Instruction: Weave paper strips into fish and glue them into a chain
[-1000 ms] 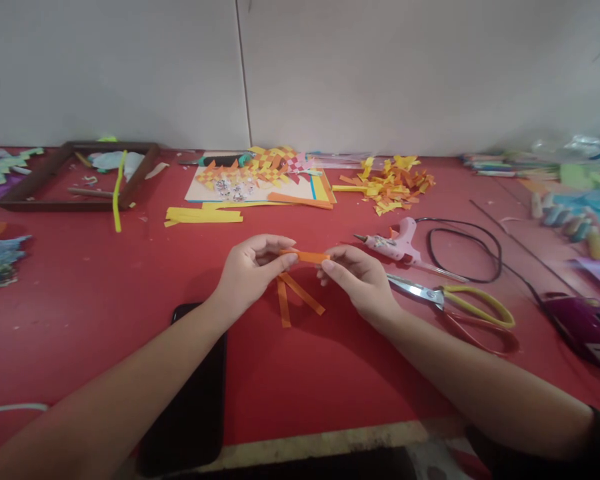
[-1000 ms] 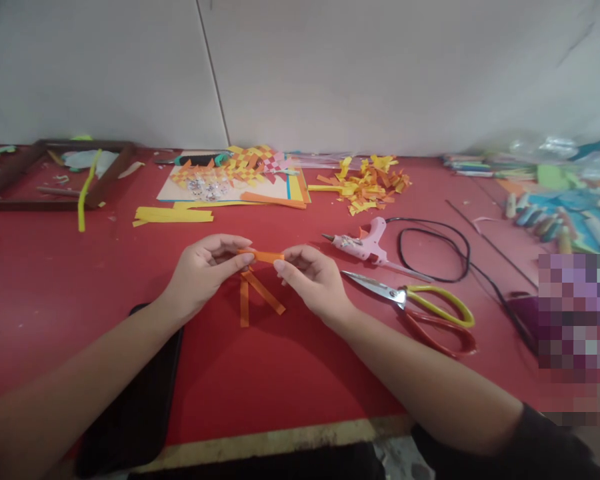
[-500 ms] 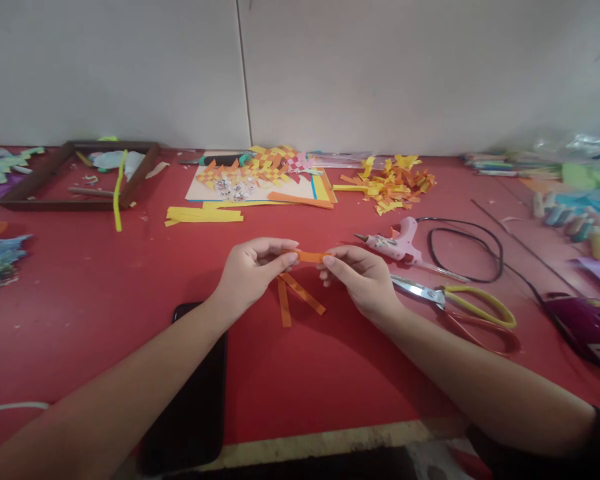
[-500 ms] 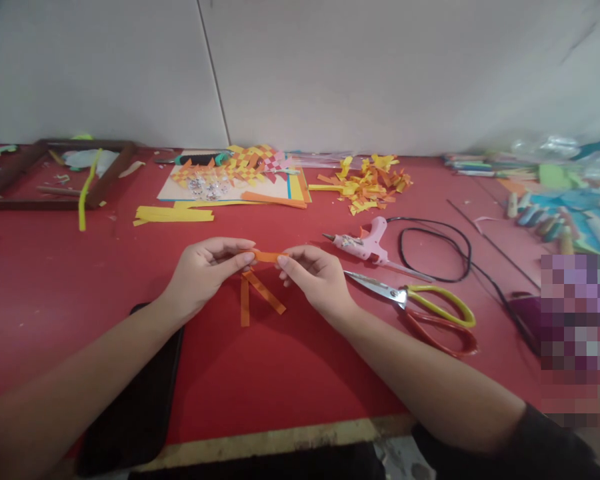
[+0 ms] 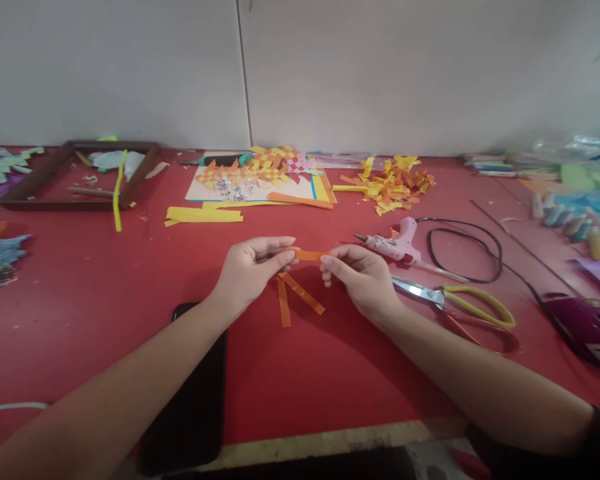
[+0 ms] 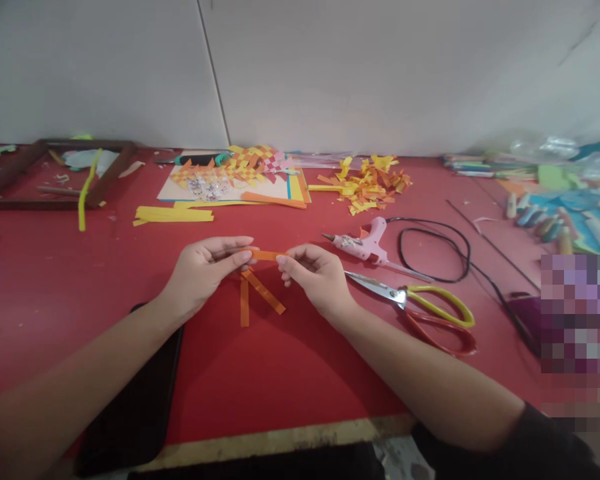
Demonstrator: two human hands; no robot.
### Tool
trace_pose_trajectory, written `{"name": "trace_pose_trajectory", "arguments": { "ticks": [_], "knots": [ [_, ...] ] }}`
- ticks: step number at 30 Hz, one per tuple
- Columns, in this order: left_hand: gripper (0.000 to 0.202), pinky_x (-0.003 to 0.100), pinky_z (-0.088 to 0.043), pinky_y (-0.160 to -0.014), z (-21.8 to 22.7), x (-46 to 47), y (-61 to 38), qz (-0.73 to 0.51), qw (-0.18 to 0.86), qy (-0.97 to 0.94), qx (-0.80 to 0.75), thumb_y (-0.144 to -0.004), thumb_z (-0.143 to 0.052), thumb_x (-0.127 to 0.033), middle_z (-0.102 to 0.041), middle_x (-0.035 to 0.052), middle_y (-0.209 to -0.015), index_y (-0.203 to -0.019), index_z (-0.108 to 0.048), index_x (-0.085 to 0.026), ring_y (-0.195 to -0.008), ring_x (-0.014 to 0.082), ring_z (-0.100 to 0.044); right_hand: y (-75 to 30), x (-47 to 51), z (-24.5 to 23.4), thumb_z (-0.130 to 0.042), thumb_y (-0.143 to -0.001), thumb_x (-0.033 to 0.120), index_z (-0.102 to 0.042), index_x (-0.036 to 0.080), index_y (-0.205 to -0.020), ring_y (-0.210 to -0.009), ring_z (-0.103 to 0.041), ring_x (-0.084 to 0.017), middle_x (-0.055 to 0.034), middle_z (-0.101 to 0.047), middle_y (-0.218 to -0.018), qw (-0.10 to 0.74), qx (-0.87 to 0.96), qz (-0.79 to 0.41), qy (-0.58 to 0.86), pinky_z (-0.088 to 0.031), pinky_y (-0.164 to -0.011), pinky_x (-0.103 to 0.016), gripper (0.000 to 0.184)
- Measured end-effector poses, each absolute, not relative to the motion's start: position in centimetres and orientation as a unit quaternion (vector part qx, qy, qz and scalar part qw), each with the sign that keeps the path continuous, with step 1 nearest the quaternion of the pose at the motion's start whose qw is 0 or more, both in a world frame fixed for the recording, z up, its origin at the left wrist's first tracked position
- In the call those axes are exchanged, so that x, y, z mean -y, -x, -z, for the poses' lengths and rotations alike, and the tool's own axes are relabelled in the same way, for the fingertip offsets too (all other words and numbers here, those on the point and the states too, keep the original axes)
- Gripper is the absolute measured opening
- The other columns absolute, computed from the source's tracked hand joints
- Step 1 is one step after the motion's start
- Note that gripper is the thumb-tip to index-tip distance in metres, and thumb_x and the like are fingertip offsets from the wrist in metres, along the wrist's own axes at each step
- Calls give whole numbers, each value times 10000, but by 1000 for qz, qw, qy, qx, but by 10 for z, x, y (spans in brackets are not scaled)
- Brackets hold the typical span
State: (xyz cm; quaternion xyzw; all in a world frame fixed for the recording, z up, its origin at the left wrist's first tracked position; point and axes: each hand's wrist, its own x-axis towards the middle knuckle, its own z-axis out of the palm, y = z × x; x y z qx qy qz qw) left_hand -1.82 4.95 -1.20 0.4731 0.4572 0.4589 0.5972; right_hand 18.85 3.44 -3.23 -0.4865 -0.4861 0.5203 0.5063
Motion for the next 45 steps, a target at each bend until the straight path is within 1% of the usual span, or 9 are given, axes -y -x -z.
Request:
{"name": "trace_pose_trajectory", "arguments": {
  "ticks": [12, 20, 26, 28, 31, 33, 37, 42, 45],
  "knots": [
    [308, 288, -615, -741, 16, -49, 18, -448, 581, -497, -462, -756, -835, -386, -793, 80, -915, -979, -770, -184, -853, 206, -758, -184, -35, 29, -806, -736, 408, -615, 206, -698, -568, -569, -108, 28, -620, -636, 536, 457, -544, 456, -510, -531, -253, 280],
    [295, 291, -612, -793, 13, -50, 17, -460, 585, -478, -466, -741, -844, -346, -785, 60, -885, -965, -763, -171, -825, 179, -750, -187, -39, 30, -801, -767, 454, -630, 186, -711, -456, -516, -78, 33, -608, -579, 517, 485, -493, 504, -438, -476, -241, 323],
    [296, 293, -600, -763, 11, -47, 15, -460, 569, -503, -460, -763, -816, -368, -767, 64, -886, -965, -741, -166, -816, 181, -727, -189, -36, 27, -777, -793, 462, -615, 209, -766, -502, -550, -93, 31, -632, -647, 532, 521, -474, 470, -452, -507, -255, 301],
    [294, 286, -590, -732, 10, -47, 16, -464, 528, -539, -464, -815, -758, -381, -754, 77, -986, -1022, -717, -176, -868, 190, -708, -190, -36, 25, -753, -812, 459, -588, 212, -759, -494, -527, -87, 37, -609, -635, 529, 530, -456, 481, -432, -499, -249, 302],
    [231, 274, -552, -686, 9, -49, 21, -455, 385, -627, -502, -909, -614, -344, -696, 81, -1144, -1087, -673, -209, -931, 197, -663, -193, -39, 24, -702, -842, 445, -538, 216, -740, -472, -465, -80, 51, -543, -581, 500, 541, -411, 537, -377, -472, -240, 300],
    [220, 320, -535, -751, 9, -50, 25, -403, 269, -694, -534, -916, -542, -259, -669, 90, -1154, -1100, -649, -205, -951, 219, -639, -196, -43, 25, -689, -836, 413, -528, 219, -764, -518, -498, -97, 39, -549, -608, 474, 563, -369, 568, -390, -494, -245, 263],
    [280, 477, -464, -924, 11, -48, 28, -238, 94, -797, -546, -834, -534, -177, -638, 152, -1137, -1101, -617, -152, -1072, 339, -564, -199, -45, 29, -650, -828, 315, -526, 222, -930, -665, -608, -158, -8, -626, -756, 411, 642, -259, 593, -474, -618, -299, 186],
    [164, 472, -456, -859, 15, -46, 28, -166, 41, -821, -545, -829, -537, -214, -605, 157, -1030, -966, -611, -163, -989, 343, -532, -199, -39, 26, -596, -844, 233, -543, 206, -1022, -824, -612, -228, -82, -618, -905, 345, 737, -82, 575, -496, -749, -381, 187],
    [90, 447, -456, -844, 18, -48, 29, -176, 41, -820, -543, -823, -545, -218, -588, 128, -982, -895, -591, -189, -955, 317, -531, -198, -34, 21, -550, -902, 225, -574, 207, -982, -890, -607, -235, -95, -629, -935, 337, 781, -58, 523, -488, -805, -383, 86]
  ]
}}
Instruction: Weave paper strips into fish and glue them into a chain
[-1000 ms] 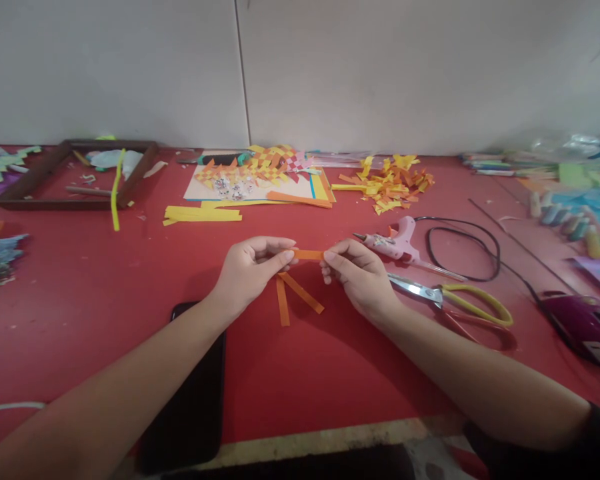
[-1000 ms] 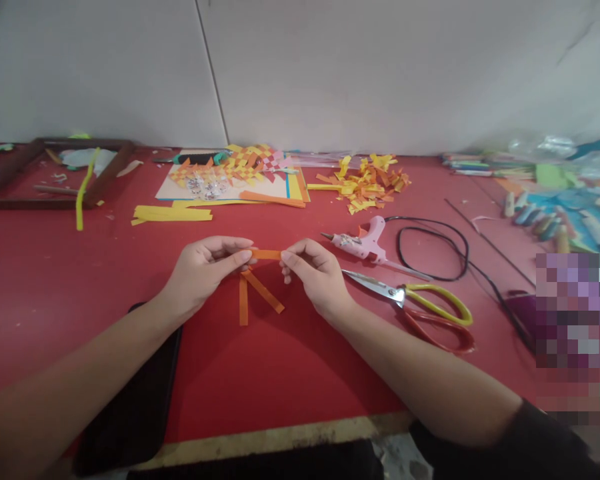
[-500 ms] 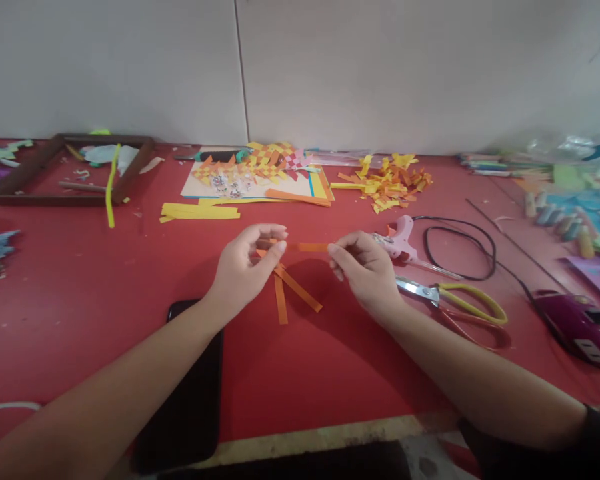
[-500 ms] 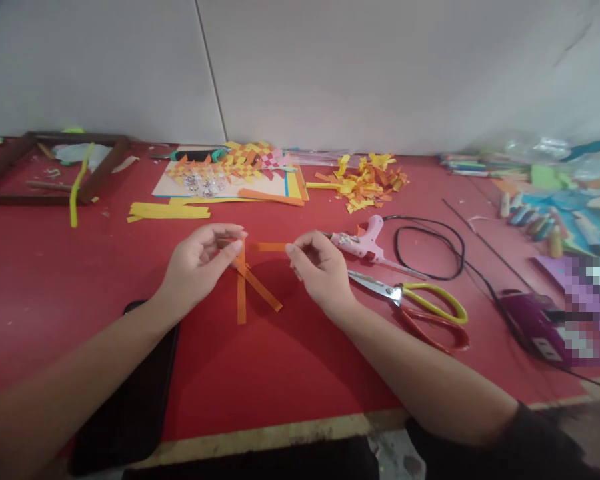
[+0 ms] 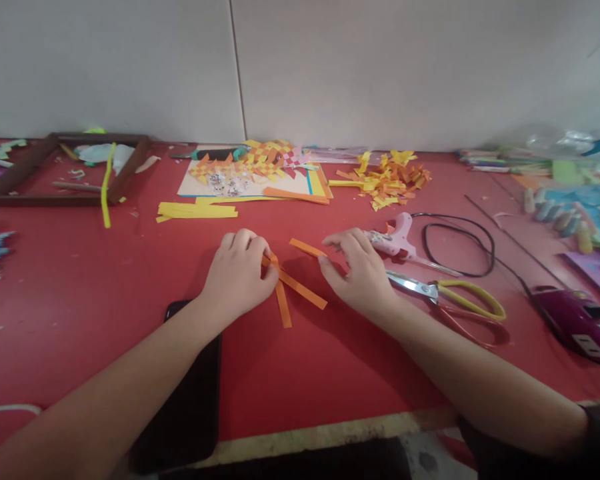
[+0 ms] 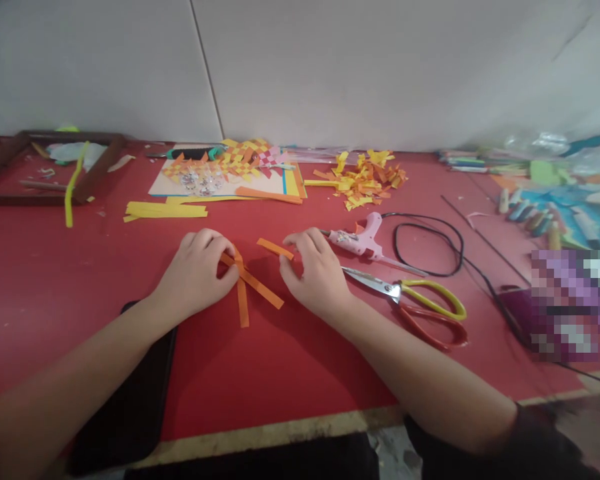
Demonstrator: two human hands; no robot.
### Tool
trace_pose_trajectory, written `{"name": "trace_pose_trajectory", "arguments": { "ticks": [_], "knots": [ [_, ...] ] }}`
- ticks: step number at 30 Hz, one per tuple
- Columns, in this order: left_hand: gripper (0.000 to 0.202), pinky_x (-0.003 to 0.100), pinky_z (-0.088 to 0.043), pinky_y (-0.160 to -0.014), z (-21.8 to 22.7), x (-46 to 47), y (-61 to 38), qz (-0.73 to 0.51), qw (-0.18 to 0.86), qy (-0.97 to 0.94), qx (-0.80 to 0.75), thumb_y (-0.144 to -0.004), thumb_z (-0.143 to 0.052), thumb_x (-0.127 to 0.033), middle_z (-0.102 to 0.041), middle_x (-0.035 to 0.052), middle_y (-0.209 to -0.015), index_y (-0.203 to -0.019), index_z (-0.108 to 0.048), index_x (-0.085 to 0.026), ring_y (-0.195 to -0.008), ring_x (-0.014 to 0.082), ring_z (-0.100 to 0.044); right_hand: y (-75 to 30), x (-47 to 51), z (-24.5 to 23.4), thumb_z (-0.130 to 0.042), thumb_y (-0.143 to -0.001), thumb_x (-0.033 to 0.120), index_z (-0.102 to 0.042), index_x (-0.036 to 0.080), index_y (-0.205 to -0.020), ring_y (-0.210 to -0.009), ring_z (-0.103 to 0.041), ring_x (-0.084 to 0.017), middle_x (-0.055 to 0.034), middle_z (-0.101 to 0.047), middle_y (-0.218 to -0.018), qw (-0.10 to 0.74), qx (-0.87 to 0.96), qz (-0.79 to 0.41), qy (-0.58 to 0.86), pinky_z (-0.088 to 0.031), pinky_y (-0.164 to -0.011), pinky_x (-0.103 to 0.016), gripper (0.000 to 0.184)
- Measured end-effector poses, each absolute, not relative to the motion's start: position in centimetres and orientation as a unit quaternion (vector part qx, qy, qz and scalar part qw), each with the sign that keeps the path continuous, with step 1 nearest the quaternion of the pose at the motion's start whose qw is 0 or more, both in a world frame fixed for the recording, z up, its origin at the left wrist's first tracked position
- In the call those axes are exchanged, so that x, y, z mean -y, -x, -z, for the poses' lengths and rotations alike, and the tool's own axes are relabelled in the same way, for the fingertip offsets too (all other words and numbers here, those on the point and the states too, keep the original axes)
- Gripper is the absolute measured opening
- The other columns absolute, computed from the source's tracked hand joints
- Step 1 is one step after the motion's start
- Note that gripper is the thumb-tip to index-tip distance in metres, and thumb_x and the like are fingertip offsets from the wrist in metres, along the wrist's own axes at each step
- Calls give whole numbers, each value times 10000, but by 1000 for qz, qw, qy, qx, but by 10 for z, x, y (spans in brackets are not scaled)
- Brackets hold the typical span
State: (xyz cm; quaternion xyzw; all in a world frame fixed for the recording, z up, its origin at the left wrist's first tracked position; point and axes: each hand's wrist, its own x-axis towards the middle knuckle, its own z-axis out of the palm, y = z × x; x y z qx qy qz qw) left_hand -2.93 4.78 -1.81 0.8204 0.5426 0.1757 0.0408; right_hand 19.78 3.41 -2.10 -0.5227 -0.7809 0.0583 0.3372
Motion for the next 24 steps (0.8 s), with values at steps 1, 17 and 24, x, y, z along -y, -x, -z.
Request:
{"name": "trace_pose_trajectory", "arguments": {
  "ticks": [1, 17, 24],
  "knots": [
    [77, 439, -456, -841, 19, -49, 30, -180, 40, -820, -542, -818, -551, -218, -584, 123, -983, -881, -587, -194, -946, 310, -532, -197, -33, 20, -550, -922, 248, -584, 209, -958, -871, -605, -229, -83, -635, -899, 326, 798, -75, 500, -486, -804, -377, 63],
    [109, 344, -397, -659, 9, -51, 27, -253, 174, -773, -555, -764, -535, -173, -627, 15, -799, -839, -485, -233, -746, 221, -544, -192, -26, 20, -636, -907, 232, -586, 193, -866, -1042, -515, -248, -99, -600, -1028, 216, 878, -193, 381, -448, -959, -433, 76],
    [135, 272, -437, -626, 9, -51, 26, -406, 357, -684, -490, -795, -584, -209, -607, -10, -882, -926, -555, -219, -666, 127, -546, -192, -26, 18, -607, -884, 170, -542, 209, -815, -774, -599, -165, -32, -643, -806, 340, 830, -265, 353, -519, -752, -329, 102]
  ]
}}
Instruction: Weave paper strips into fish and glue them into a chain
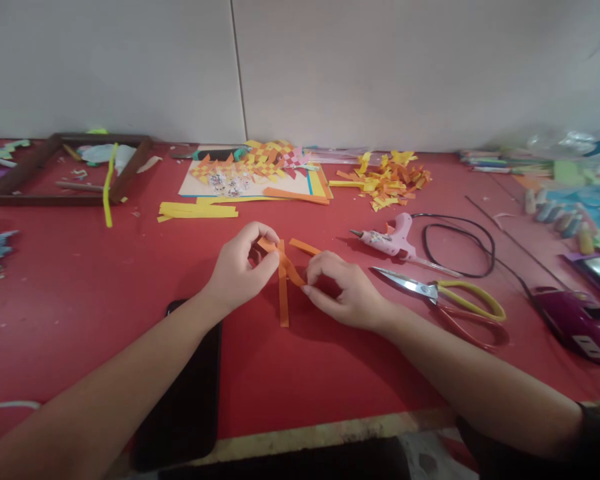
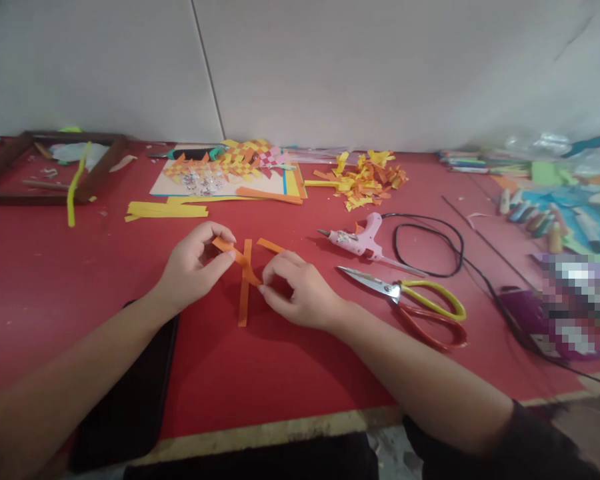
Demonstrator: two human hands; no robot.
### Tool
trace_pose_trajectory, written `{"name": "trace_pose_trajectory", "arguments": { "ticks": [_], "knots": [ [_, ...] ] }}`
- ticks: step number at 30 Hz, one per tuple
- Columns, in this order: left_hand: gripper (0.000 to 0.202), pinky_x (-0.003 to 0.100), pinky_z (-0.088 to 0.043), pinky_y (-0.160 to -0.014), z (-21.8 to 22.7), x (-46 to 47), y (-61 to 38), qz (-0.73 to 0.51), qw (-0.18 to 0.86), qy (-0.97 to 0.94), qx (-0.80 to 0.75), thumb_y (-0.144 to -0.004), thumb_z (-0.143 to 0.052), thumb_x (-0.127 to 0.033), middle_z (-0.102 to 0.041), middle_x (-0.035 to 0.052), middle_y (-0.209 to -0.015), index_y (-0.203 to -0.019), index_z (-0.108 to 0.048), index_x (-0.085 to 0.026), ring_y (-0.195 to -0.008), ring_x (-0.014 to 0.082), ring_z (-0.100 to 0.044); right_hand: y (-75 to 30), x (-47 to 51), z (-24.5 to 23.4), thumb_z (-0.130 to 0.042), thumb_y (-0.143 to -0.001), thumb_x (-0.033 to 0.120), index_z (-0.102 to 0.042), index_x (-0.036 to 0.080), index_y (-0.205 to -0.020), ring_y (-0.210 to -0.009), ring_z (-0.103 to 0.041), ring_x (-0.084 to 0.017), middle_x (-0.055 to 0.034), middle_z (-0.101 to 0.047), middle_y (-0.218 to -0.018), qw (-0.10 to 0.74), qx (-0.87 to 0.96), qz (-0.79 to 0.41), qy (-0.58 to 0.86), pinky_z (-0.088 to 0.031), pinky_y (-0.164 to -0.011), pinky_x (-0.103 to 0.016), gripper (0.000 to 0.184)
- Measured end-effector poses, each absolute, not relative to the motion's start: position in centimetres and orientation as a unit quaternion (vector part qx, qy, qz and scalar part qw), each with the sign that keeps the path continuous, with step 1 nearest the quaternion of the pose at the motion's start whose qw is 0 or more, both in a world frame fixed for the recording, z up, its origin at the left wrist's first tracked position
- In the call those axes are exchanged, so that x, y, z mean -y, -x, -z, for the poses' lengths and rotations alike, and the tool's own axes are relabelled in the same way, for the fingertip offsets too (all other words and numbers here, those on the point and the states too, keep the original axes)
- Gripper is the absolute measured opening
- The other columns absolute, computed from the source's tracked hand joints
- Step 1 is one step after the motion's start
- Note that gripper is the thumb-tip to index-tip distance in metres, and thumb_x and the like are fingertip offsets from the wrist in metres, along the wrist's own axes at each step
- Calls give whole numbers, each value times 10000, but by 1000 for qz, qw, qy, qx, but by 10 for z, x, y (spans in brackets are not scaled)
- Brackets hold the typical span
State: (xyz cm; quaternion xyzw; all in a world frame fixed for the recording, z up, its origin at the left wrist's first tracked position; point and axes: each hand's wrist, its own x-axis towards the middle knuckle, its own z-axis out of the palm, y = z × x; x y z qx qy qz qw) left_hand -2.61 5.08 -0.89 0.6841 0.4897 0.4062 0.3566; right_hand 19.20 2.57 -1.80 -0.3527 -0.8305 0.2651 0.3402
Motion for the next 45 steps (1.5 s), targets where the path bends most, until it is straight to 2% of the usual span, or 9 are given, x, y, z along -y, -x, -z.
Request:
{"name": "trace_pose_trajectory", "arguments": {
  "ticks": [3, 9, 12, 18, 22, 26, 32, 39, 45],
  "knots": [
    [233, 260, -462, -639, 11, -55, 25, -450, 417, -633, -472, -799, -635, -257, -604, -2, -877, -1019, -581, -203, -710, 131, -583, -196, -23, 15, -591, -920, 177, -609, 206, -937, -773, -693, -150, -40, -724, -854, 380, 772, -403, 311, -562, -748, -304, 38],
    [286, 253, -504, -577, 12, -58, 23, -454, 502, -576, -459, -788, -688, -278, -590, -31, -720, -1044, -613, -172, -585, 114, -584, -199, -18, 10, -435, -1000, 196, -632, 192, -1193, -1183, -678, -216, -108, -740, -1206, 329, 673, -628, 211, -526, -1029, -428, 276],
    [210, 238, -521, -567, 12, -57, 23, -457, 514, -573, -446, -805, -686, -294, -603, -18, -711, -967, -639, -169, -629, 125, -617, -193, -17, 11, -450, -1026, 222, -619, 190, -1214, -1172, -684, -189, -120, -733, -1217, 319, 705, -595, 217, -536, -1009, -381, 255],
    [188, 240, -535, -605, 10, -54, 22, -409, 547, -586, -435, -833, -691, -319, -661, 1, -761, -931, -638, -169, -633, 118, -642, -191, -22, 15, -600, -977, 297, -754, 217, -993, -681, -625, -97, -3, -658, -736, 375, 782, -416, 272, -536, -700, -226, 174],
    [199, 261, -541, -700, 7, -52, 23, -355, 581, -617, -394, -814, -730, -332, -701, 16, -810, -881, -619, -181, -745, 150, -693, -193, -26, 17, -686, -909, 393, -788, 243, -879, -910, -616, -154, -61, -591, -960, 404, 787, -305, 352, -544, -854, -319, 184],
    [202, 258, -527, -712, 7, -51, 23, -320, 593, -639, -372, -792, -745, -307, -701, 19, -854, -865, -597, -190, -814, 169, -700, -190, -26, 21, -660, -916, 420, -756, 230, -847, -985, -644, -179, -77, -646, -1067, 400, 751, -362, 382, -543, -885, -346, 225],
    [160, 311, -532, -744, 10, -51, 21, -342, 553, -661, -375, -831, -701, -331, -666, 23, -810, -832, -613, -197, -776, 169, -653, -186, -22, 27, -725, -840, 479, -586, 207, -797, -577, -536, -109, 18, -578, -681, 439, 619, -442, 478, -457, -546, -261, 308],
    [253, 299, -556, -808, 13, -49, 20, -367, 590, -633, -341, -802, -721, -242, -699, 74, -1059, -1018, -598, -202, -950, 187, -691, -184, -24, 25, -787, -781, 444, -565, 212, -831, -613, -552, -104, 17, -599, -732, 468, 601, -454, 463, -486, -572, -259, 324],
    [311, 276, -564, -758, 14, -50, 22, -369, 560, -643, -369, -760, -816, -357, -709, 57, -984, -975, -655, -201, -897, 182, -692, -185, -24, 28, -793, -781, 360, -565, 214, -935, -659, -577, -102, 22, -614, -756, 456, 620, -451, 452, -492, -627, -255, 311]
  ]
}}
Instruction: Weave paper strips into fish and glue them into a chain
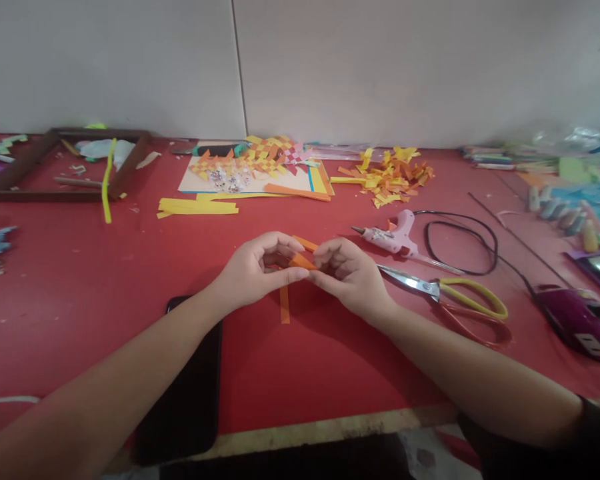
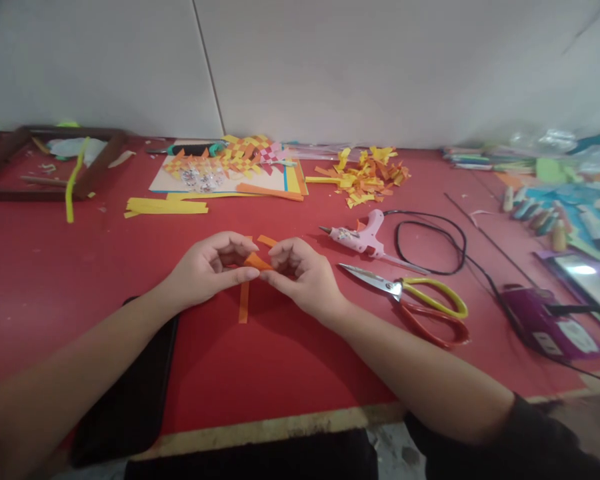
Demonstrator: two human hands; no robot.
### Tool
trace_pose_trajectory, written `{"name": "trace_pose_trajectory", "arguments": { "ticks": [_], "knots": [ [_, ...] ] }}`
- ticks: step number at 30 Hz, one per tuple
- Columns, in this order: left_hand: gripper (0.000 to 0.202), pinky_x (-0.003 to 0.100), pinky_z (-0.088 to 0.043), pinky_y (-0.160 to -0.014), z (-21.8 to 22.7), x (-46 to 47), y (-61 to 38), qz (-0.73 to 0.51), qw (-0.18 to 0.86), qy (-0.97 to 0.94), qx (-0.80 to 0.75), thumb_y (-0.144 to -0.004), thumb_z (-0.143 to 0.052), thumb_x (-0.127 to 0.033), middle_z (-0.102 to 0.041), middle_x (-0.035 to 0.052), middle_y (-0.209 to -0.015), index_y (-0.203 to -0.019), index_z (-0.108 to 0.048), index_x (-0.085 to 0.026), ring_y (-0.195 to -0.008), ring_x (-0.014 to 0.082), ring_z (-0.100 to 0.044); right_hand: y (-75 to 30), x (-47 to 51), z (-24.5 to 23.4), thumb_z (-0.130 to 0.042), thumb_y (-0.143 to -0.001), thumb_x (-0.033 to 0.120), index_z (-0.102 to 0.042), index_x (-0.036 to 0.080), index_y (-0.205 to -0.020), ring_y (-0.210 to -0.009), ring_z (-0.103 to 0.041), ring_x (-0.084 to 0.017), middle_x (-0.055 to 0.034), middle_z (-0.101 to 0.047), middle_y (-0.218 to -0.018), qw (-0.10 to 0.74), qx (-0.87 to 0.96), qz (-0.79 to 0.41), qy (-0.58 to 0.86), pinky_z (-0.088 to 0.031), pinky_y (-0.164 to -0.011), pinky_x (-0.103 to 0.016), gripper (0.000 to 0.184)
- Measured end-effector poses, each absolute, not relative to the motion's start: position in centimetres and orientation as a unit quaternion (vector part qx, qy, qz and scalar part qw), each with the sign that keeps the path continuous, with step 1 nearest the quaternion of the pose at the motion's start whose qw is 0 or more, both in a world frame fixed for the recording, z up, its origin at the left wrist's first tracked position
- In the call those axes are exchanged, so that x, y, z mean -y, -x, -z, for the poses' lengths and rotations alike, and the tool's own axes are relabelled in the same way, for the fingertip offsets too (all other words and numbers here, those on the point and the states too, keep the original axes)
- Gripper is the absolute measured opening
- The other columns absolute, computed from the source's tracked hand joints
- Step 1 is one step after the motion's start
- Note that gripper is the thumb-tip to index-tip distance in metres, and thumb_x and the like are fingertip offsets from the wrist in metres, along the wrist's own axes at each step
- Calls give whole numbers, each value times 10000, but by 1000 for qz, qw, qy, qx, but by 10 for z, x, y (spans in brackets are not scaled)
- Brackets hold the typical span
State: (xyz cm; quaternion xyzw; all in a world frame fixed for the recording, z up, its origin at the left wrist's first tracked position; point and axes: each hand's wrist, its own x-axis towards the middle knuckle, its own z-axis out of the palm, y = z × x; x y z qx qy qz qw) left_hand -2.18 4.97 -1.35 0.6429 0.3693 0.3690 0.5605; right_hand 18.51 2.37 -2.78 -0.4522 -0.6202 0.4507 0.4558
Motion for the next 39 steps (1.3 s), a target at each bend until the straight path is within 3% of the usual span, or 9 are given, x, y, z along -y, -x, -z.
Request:
{"name": "trace_pose_trajectory", "arguments": {
  "ticks": [6, 11, 16, 23, 29, 34, 39],
  "knots": [
    [184, 279, -569, -722, 14, -51, 21, -379, 539, -646, -385, -816, -767, -361, -715, 23, -812, -840, -688, -196, -748, 158, -688, -184, -22, 26, -813, -760, 401, -558, 219, -978, -670, -584, -108, 22, -616, -757, 439, 633, -449, 453, -503, -636, -255, 381],
    [240, 273, -591, -693, 14, -52, 22, -421, 554, -590, -409, -790, -797, -378, -714, 24, -786, -834, -666, -181, -711, 155, -702, -184, -23, 23, -778, -801, 433, -563, 220, -1004, -741, -607, -106, 0, -612, -857, 469, 610, -459, 444, -526, -670, -246, 364],
    [349, 323, -621, -763, 13, -54, 20, -453, 568, -548, -415, -697, -865, -431, -740, 49, -831, -816, -668, -169, -782, 191, -730, -184, -25, 22, -746, -831, 453, -551, 224, -969, -631, -585, -92, 27, -601, -782, 502, 582, -456, 450, -537, -636, -262, 331],
    [341, 279, -622, -722, 14, -54, 21, -455, 576, -525, -430, -709, -872, -366, -760, 46, -887, -921, -690, -171, -758, 173, -748, -184, -28, 25, -786, -798, 403, -555, 218, -917, -588, -605, -93, 45, -611, -714, 525, 556, -444, 468, -527, -593, -258, 319],
    [284, 315, -620, -817, 14, -54, 21, -459, 567, -536, -424, -731, -852, -365, -780, 67, -908, -893, -733, -165, -816, 186, -750, -184, -29, 23, -792, -785, 421, -550, 220, -898, -565, -609, -95, 51, -603, -691, 524, 555, -440, 473, -534, -576, -258, 334],
    [341, 344, -611, -866, 15, -54, 22, -456, 554, -538, -441, -715, -854, -372, -762, 73, -948, -960, -731, -169, -878, 198, -736, -185, -30, 23, -782, -795, 426, -549, 219, -912, -572, -622, -99, 49, -610, -693, 523, 556, -439, 475, -548, -589, -266, 333],
    [443, 310, -609, -819, 15, -55, 23, -440, 548, -539, -465, -714, -855, -335, -718, 35, -927, -1103, -687, -208, -842, 171, -723, -185, -30, 24, -775, -805, 411, -549, 221, -911, -580, -637, -104, 48, -620, -694, 527, 548, -446, 473, -561, -610, -277, 314]
  ]
}}
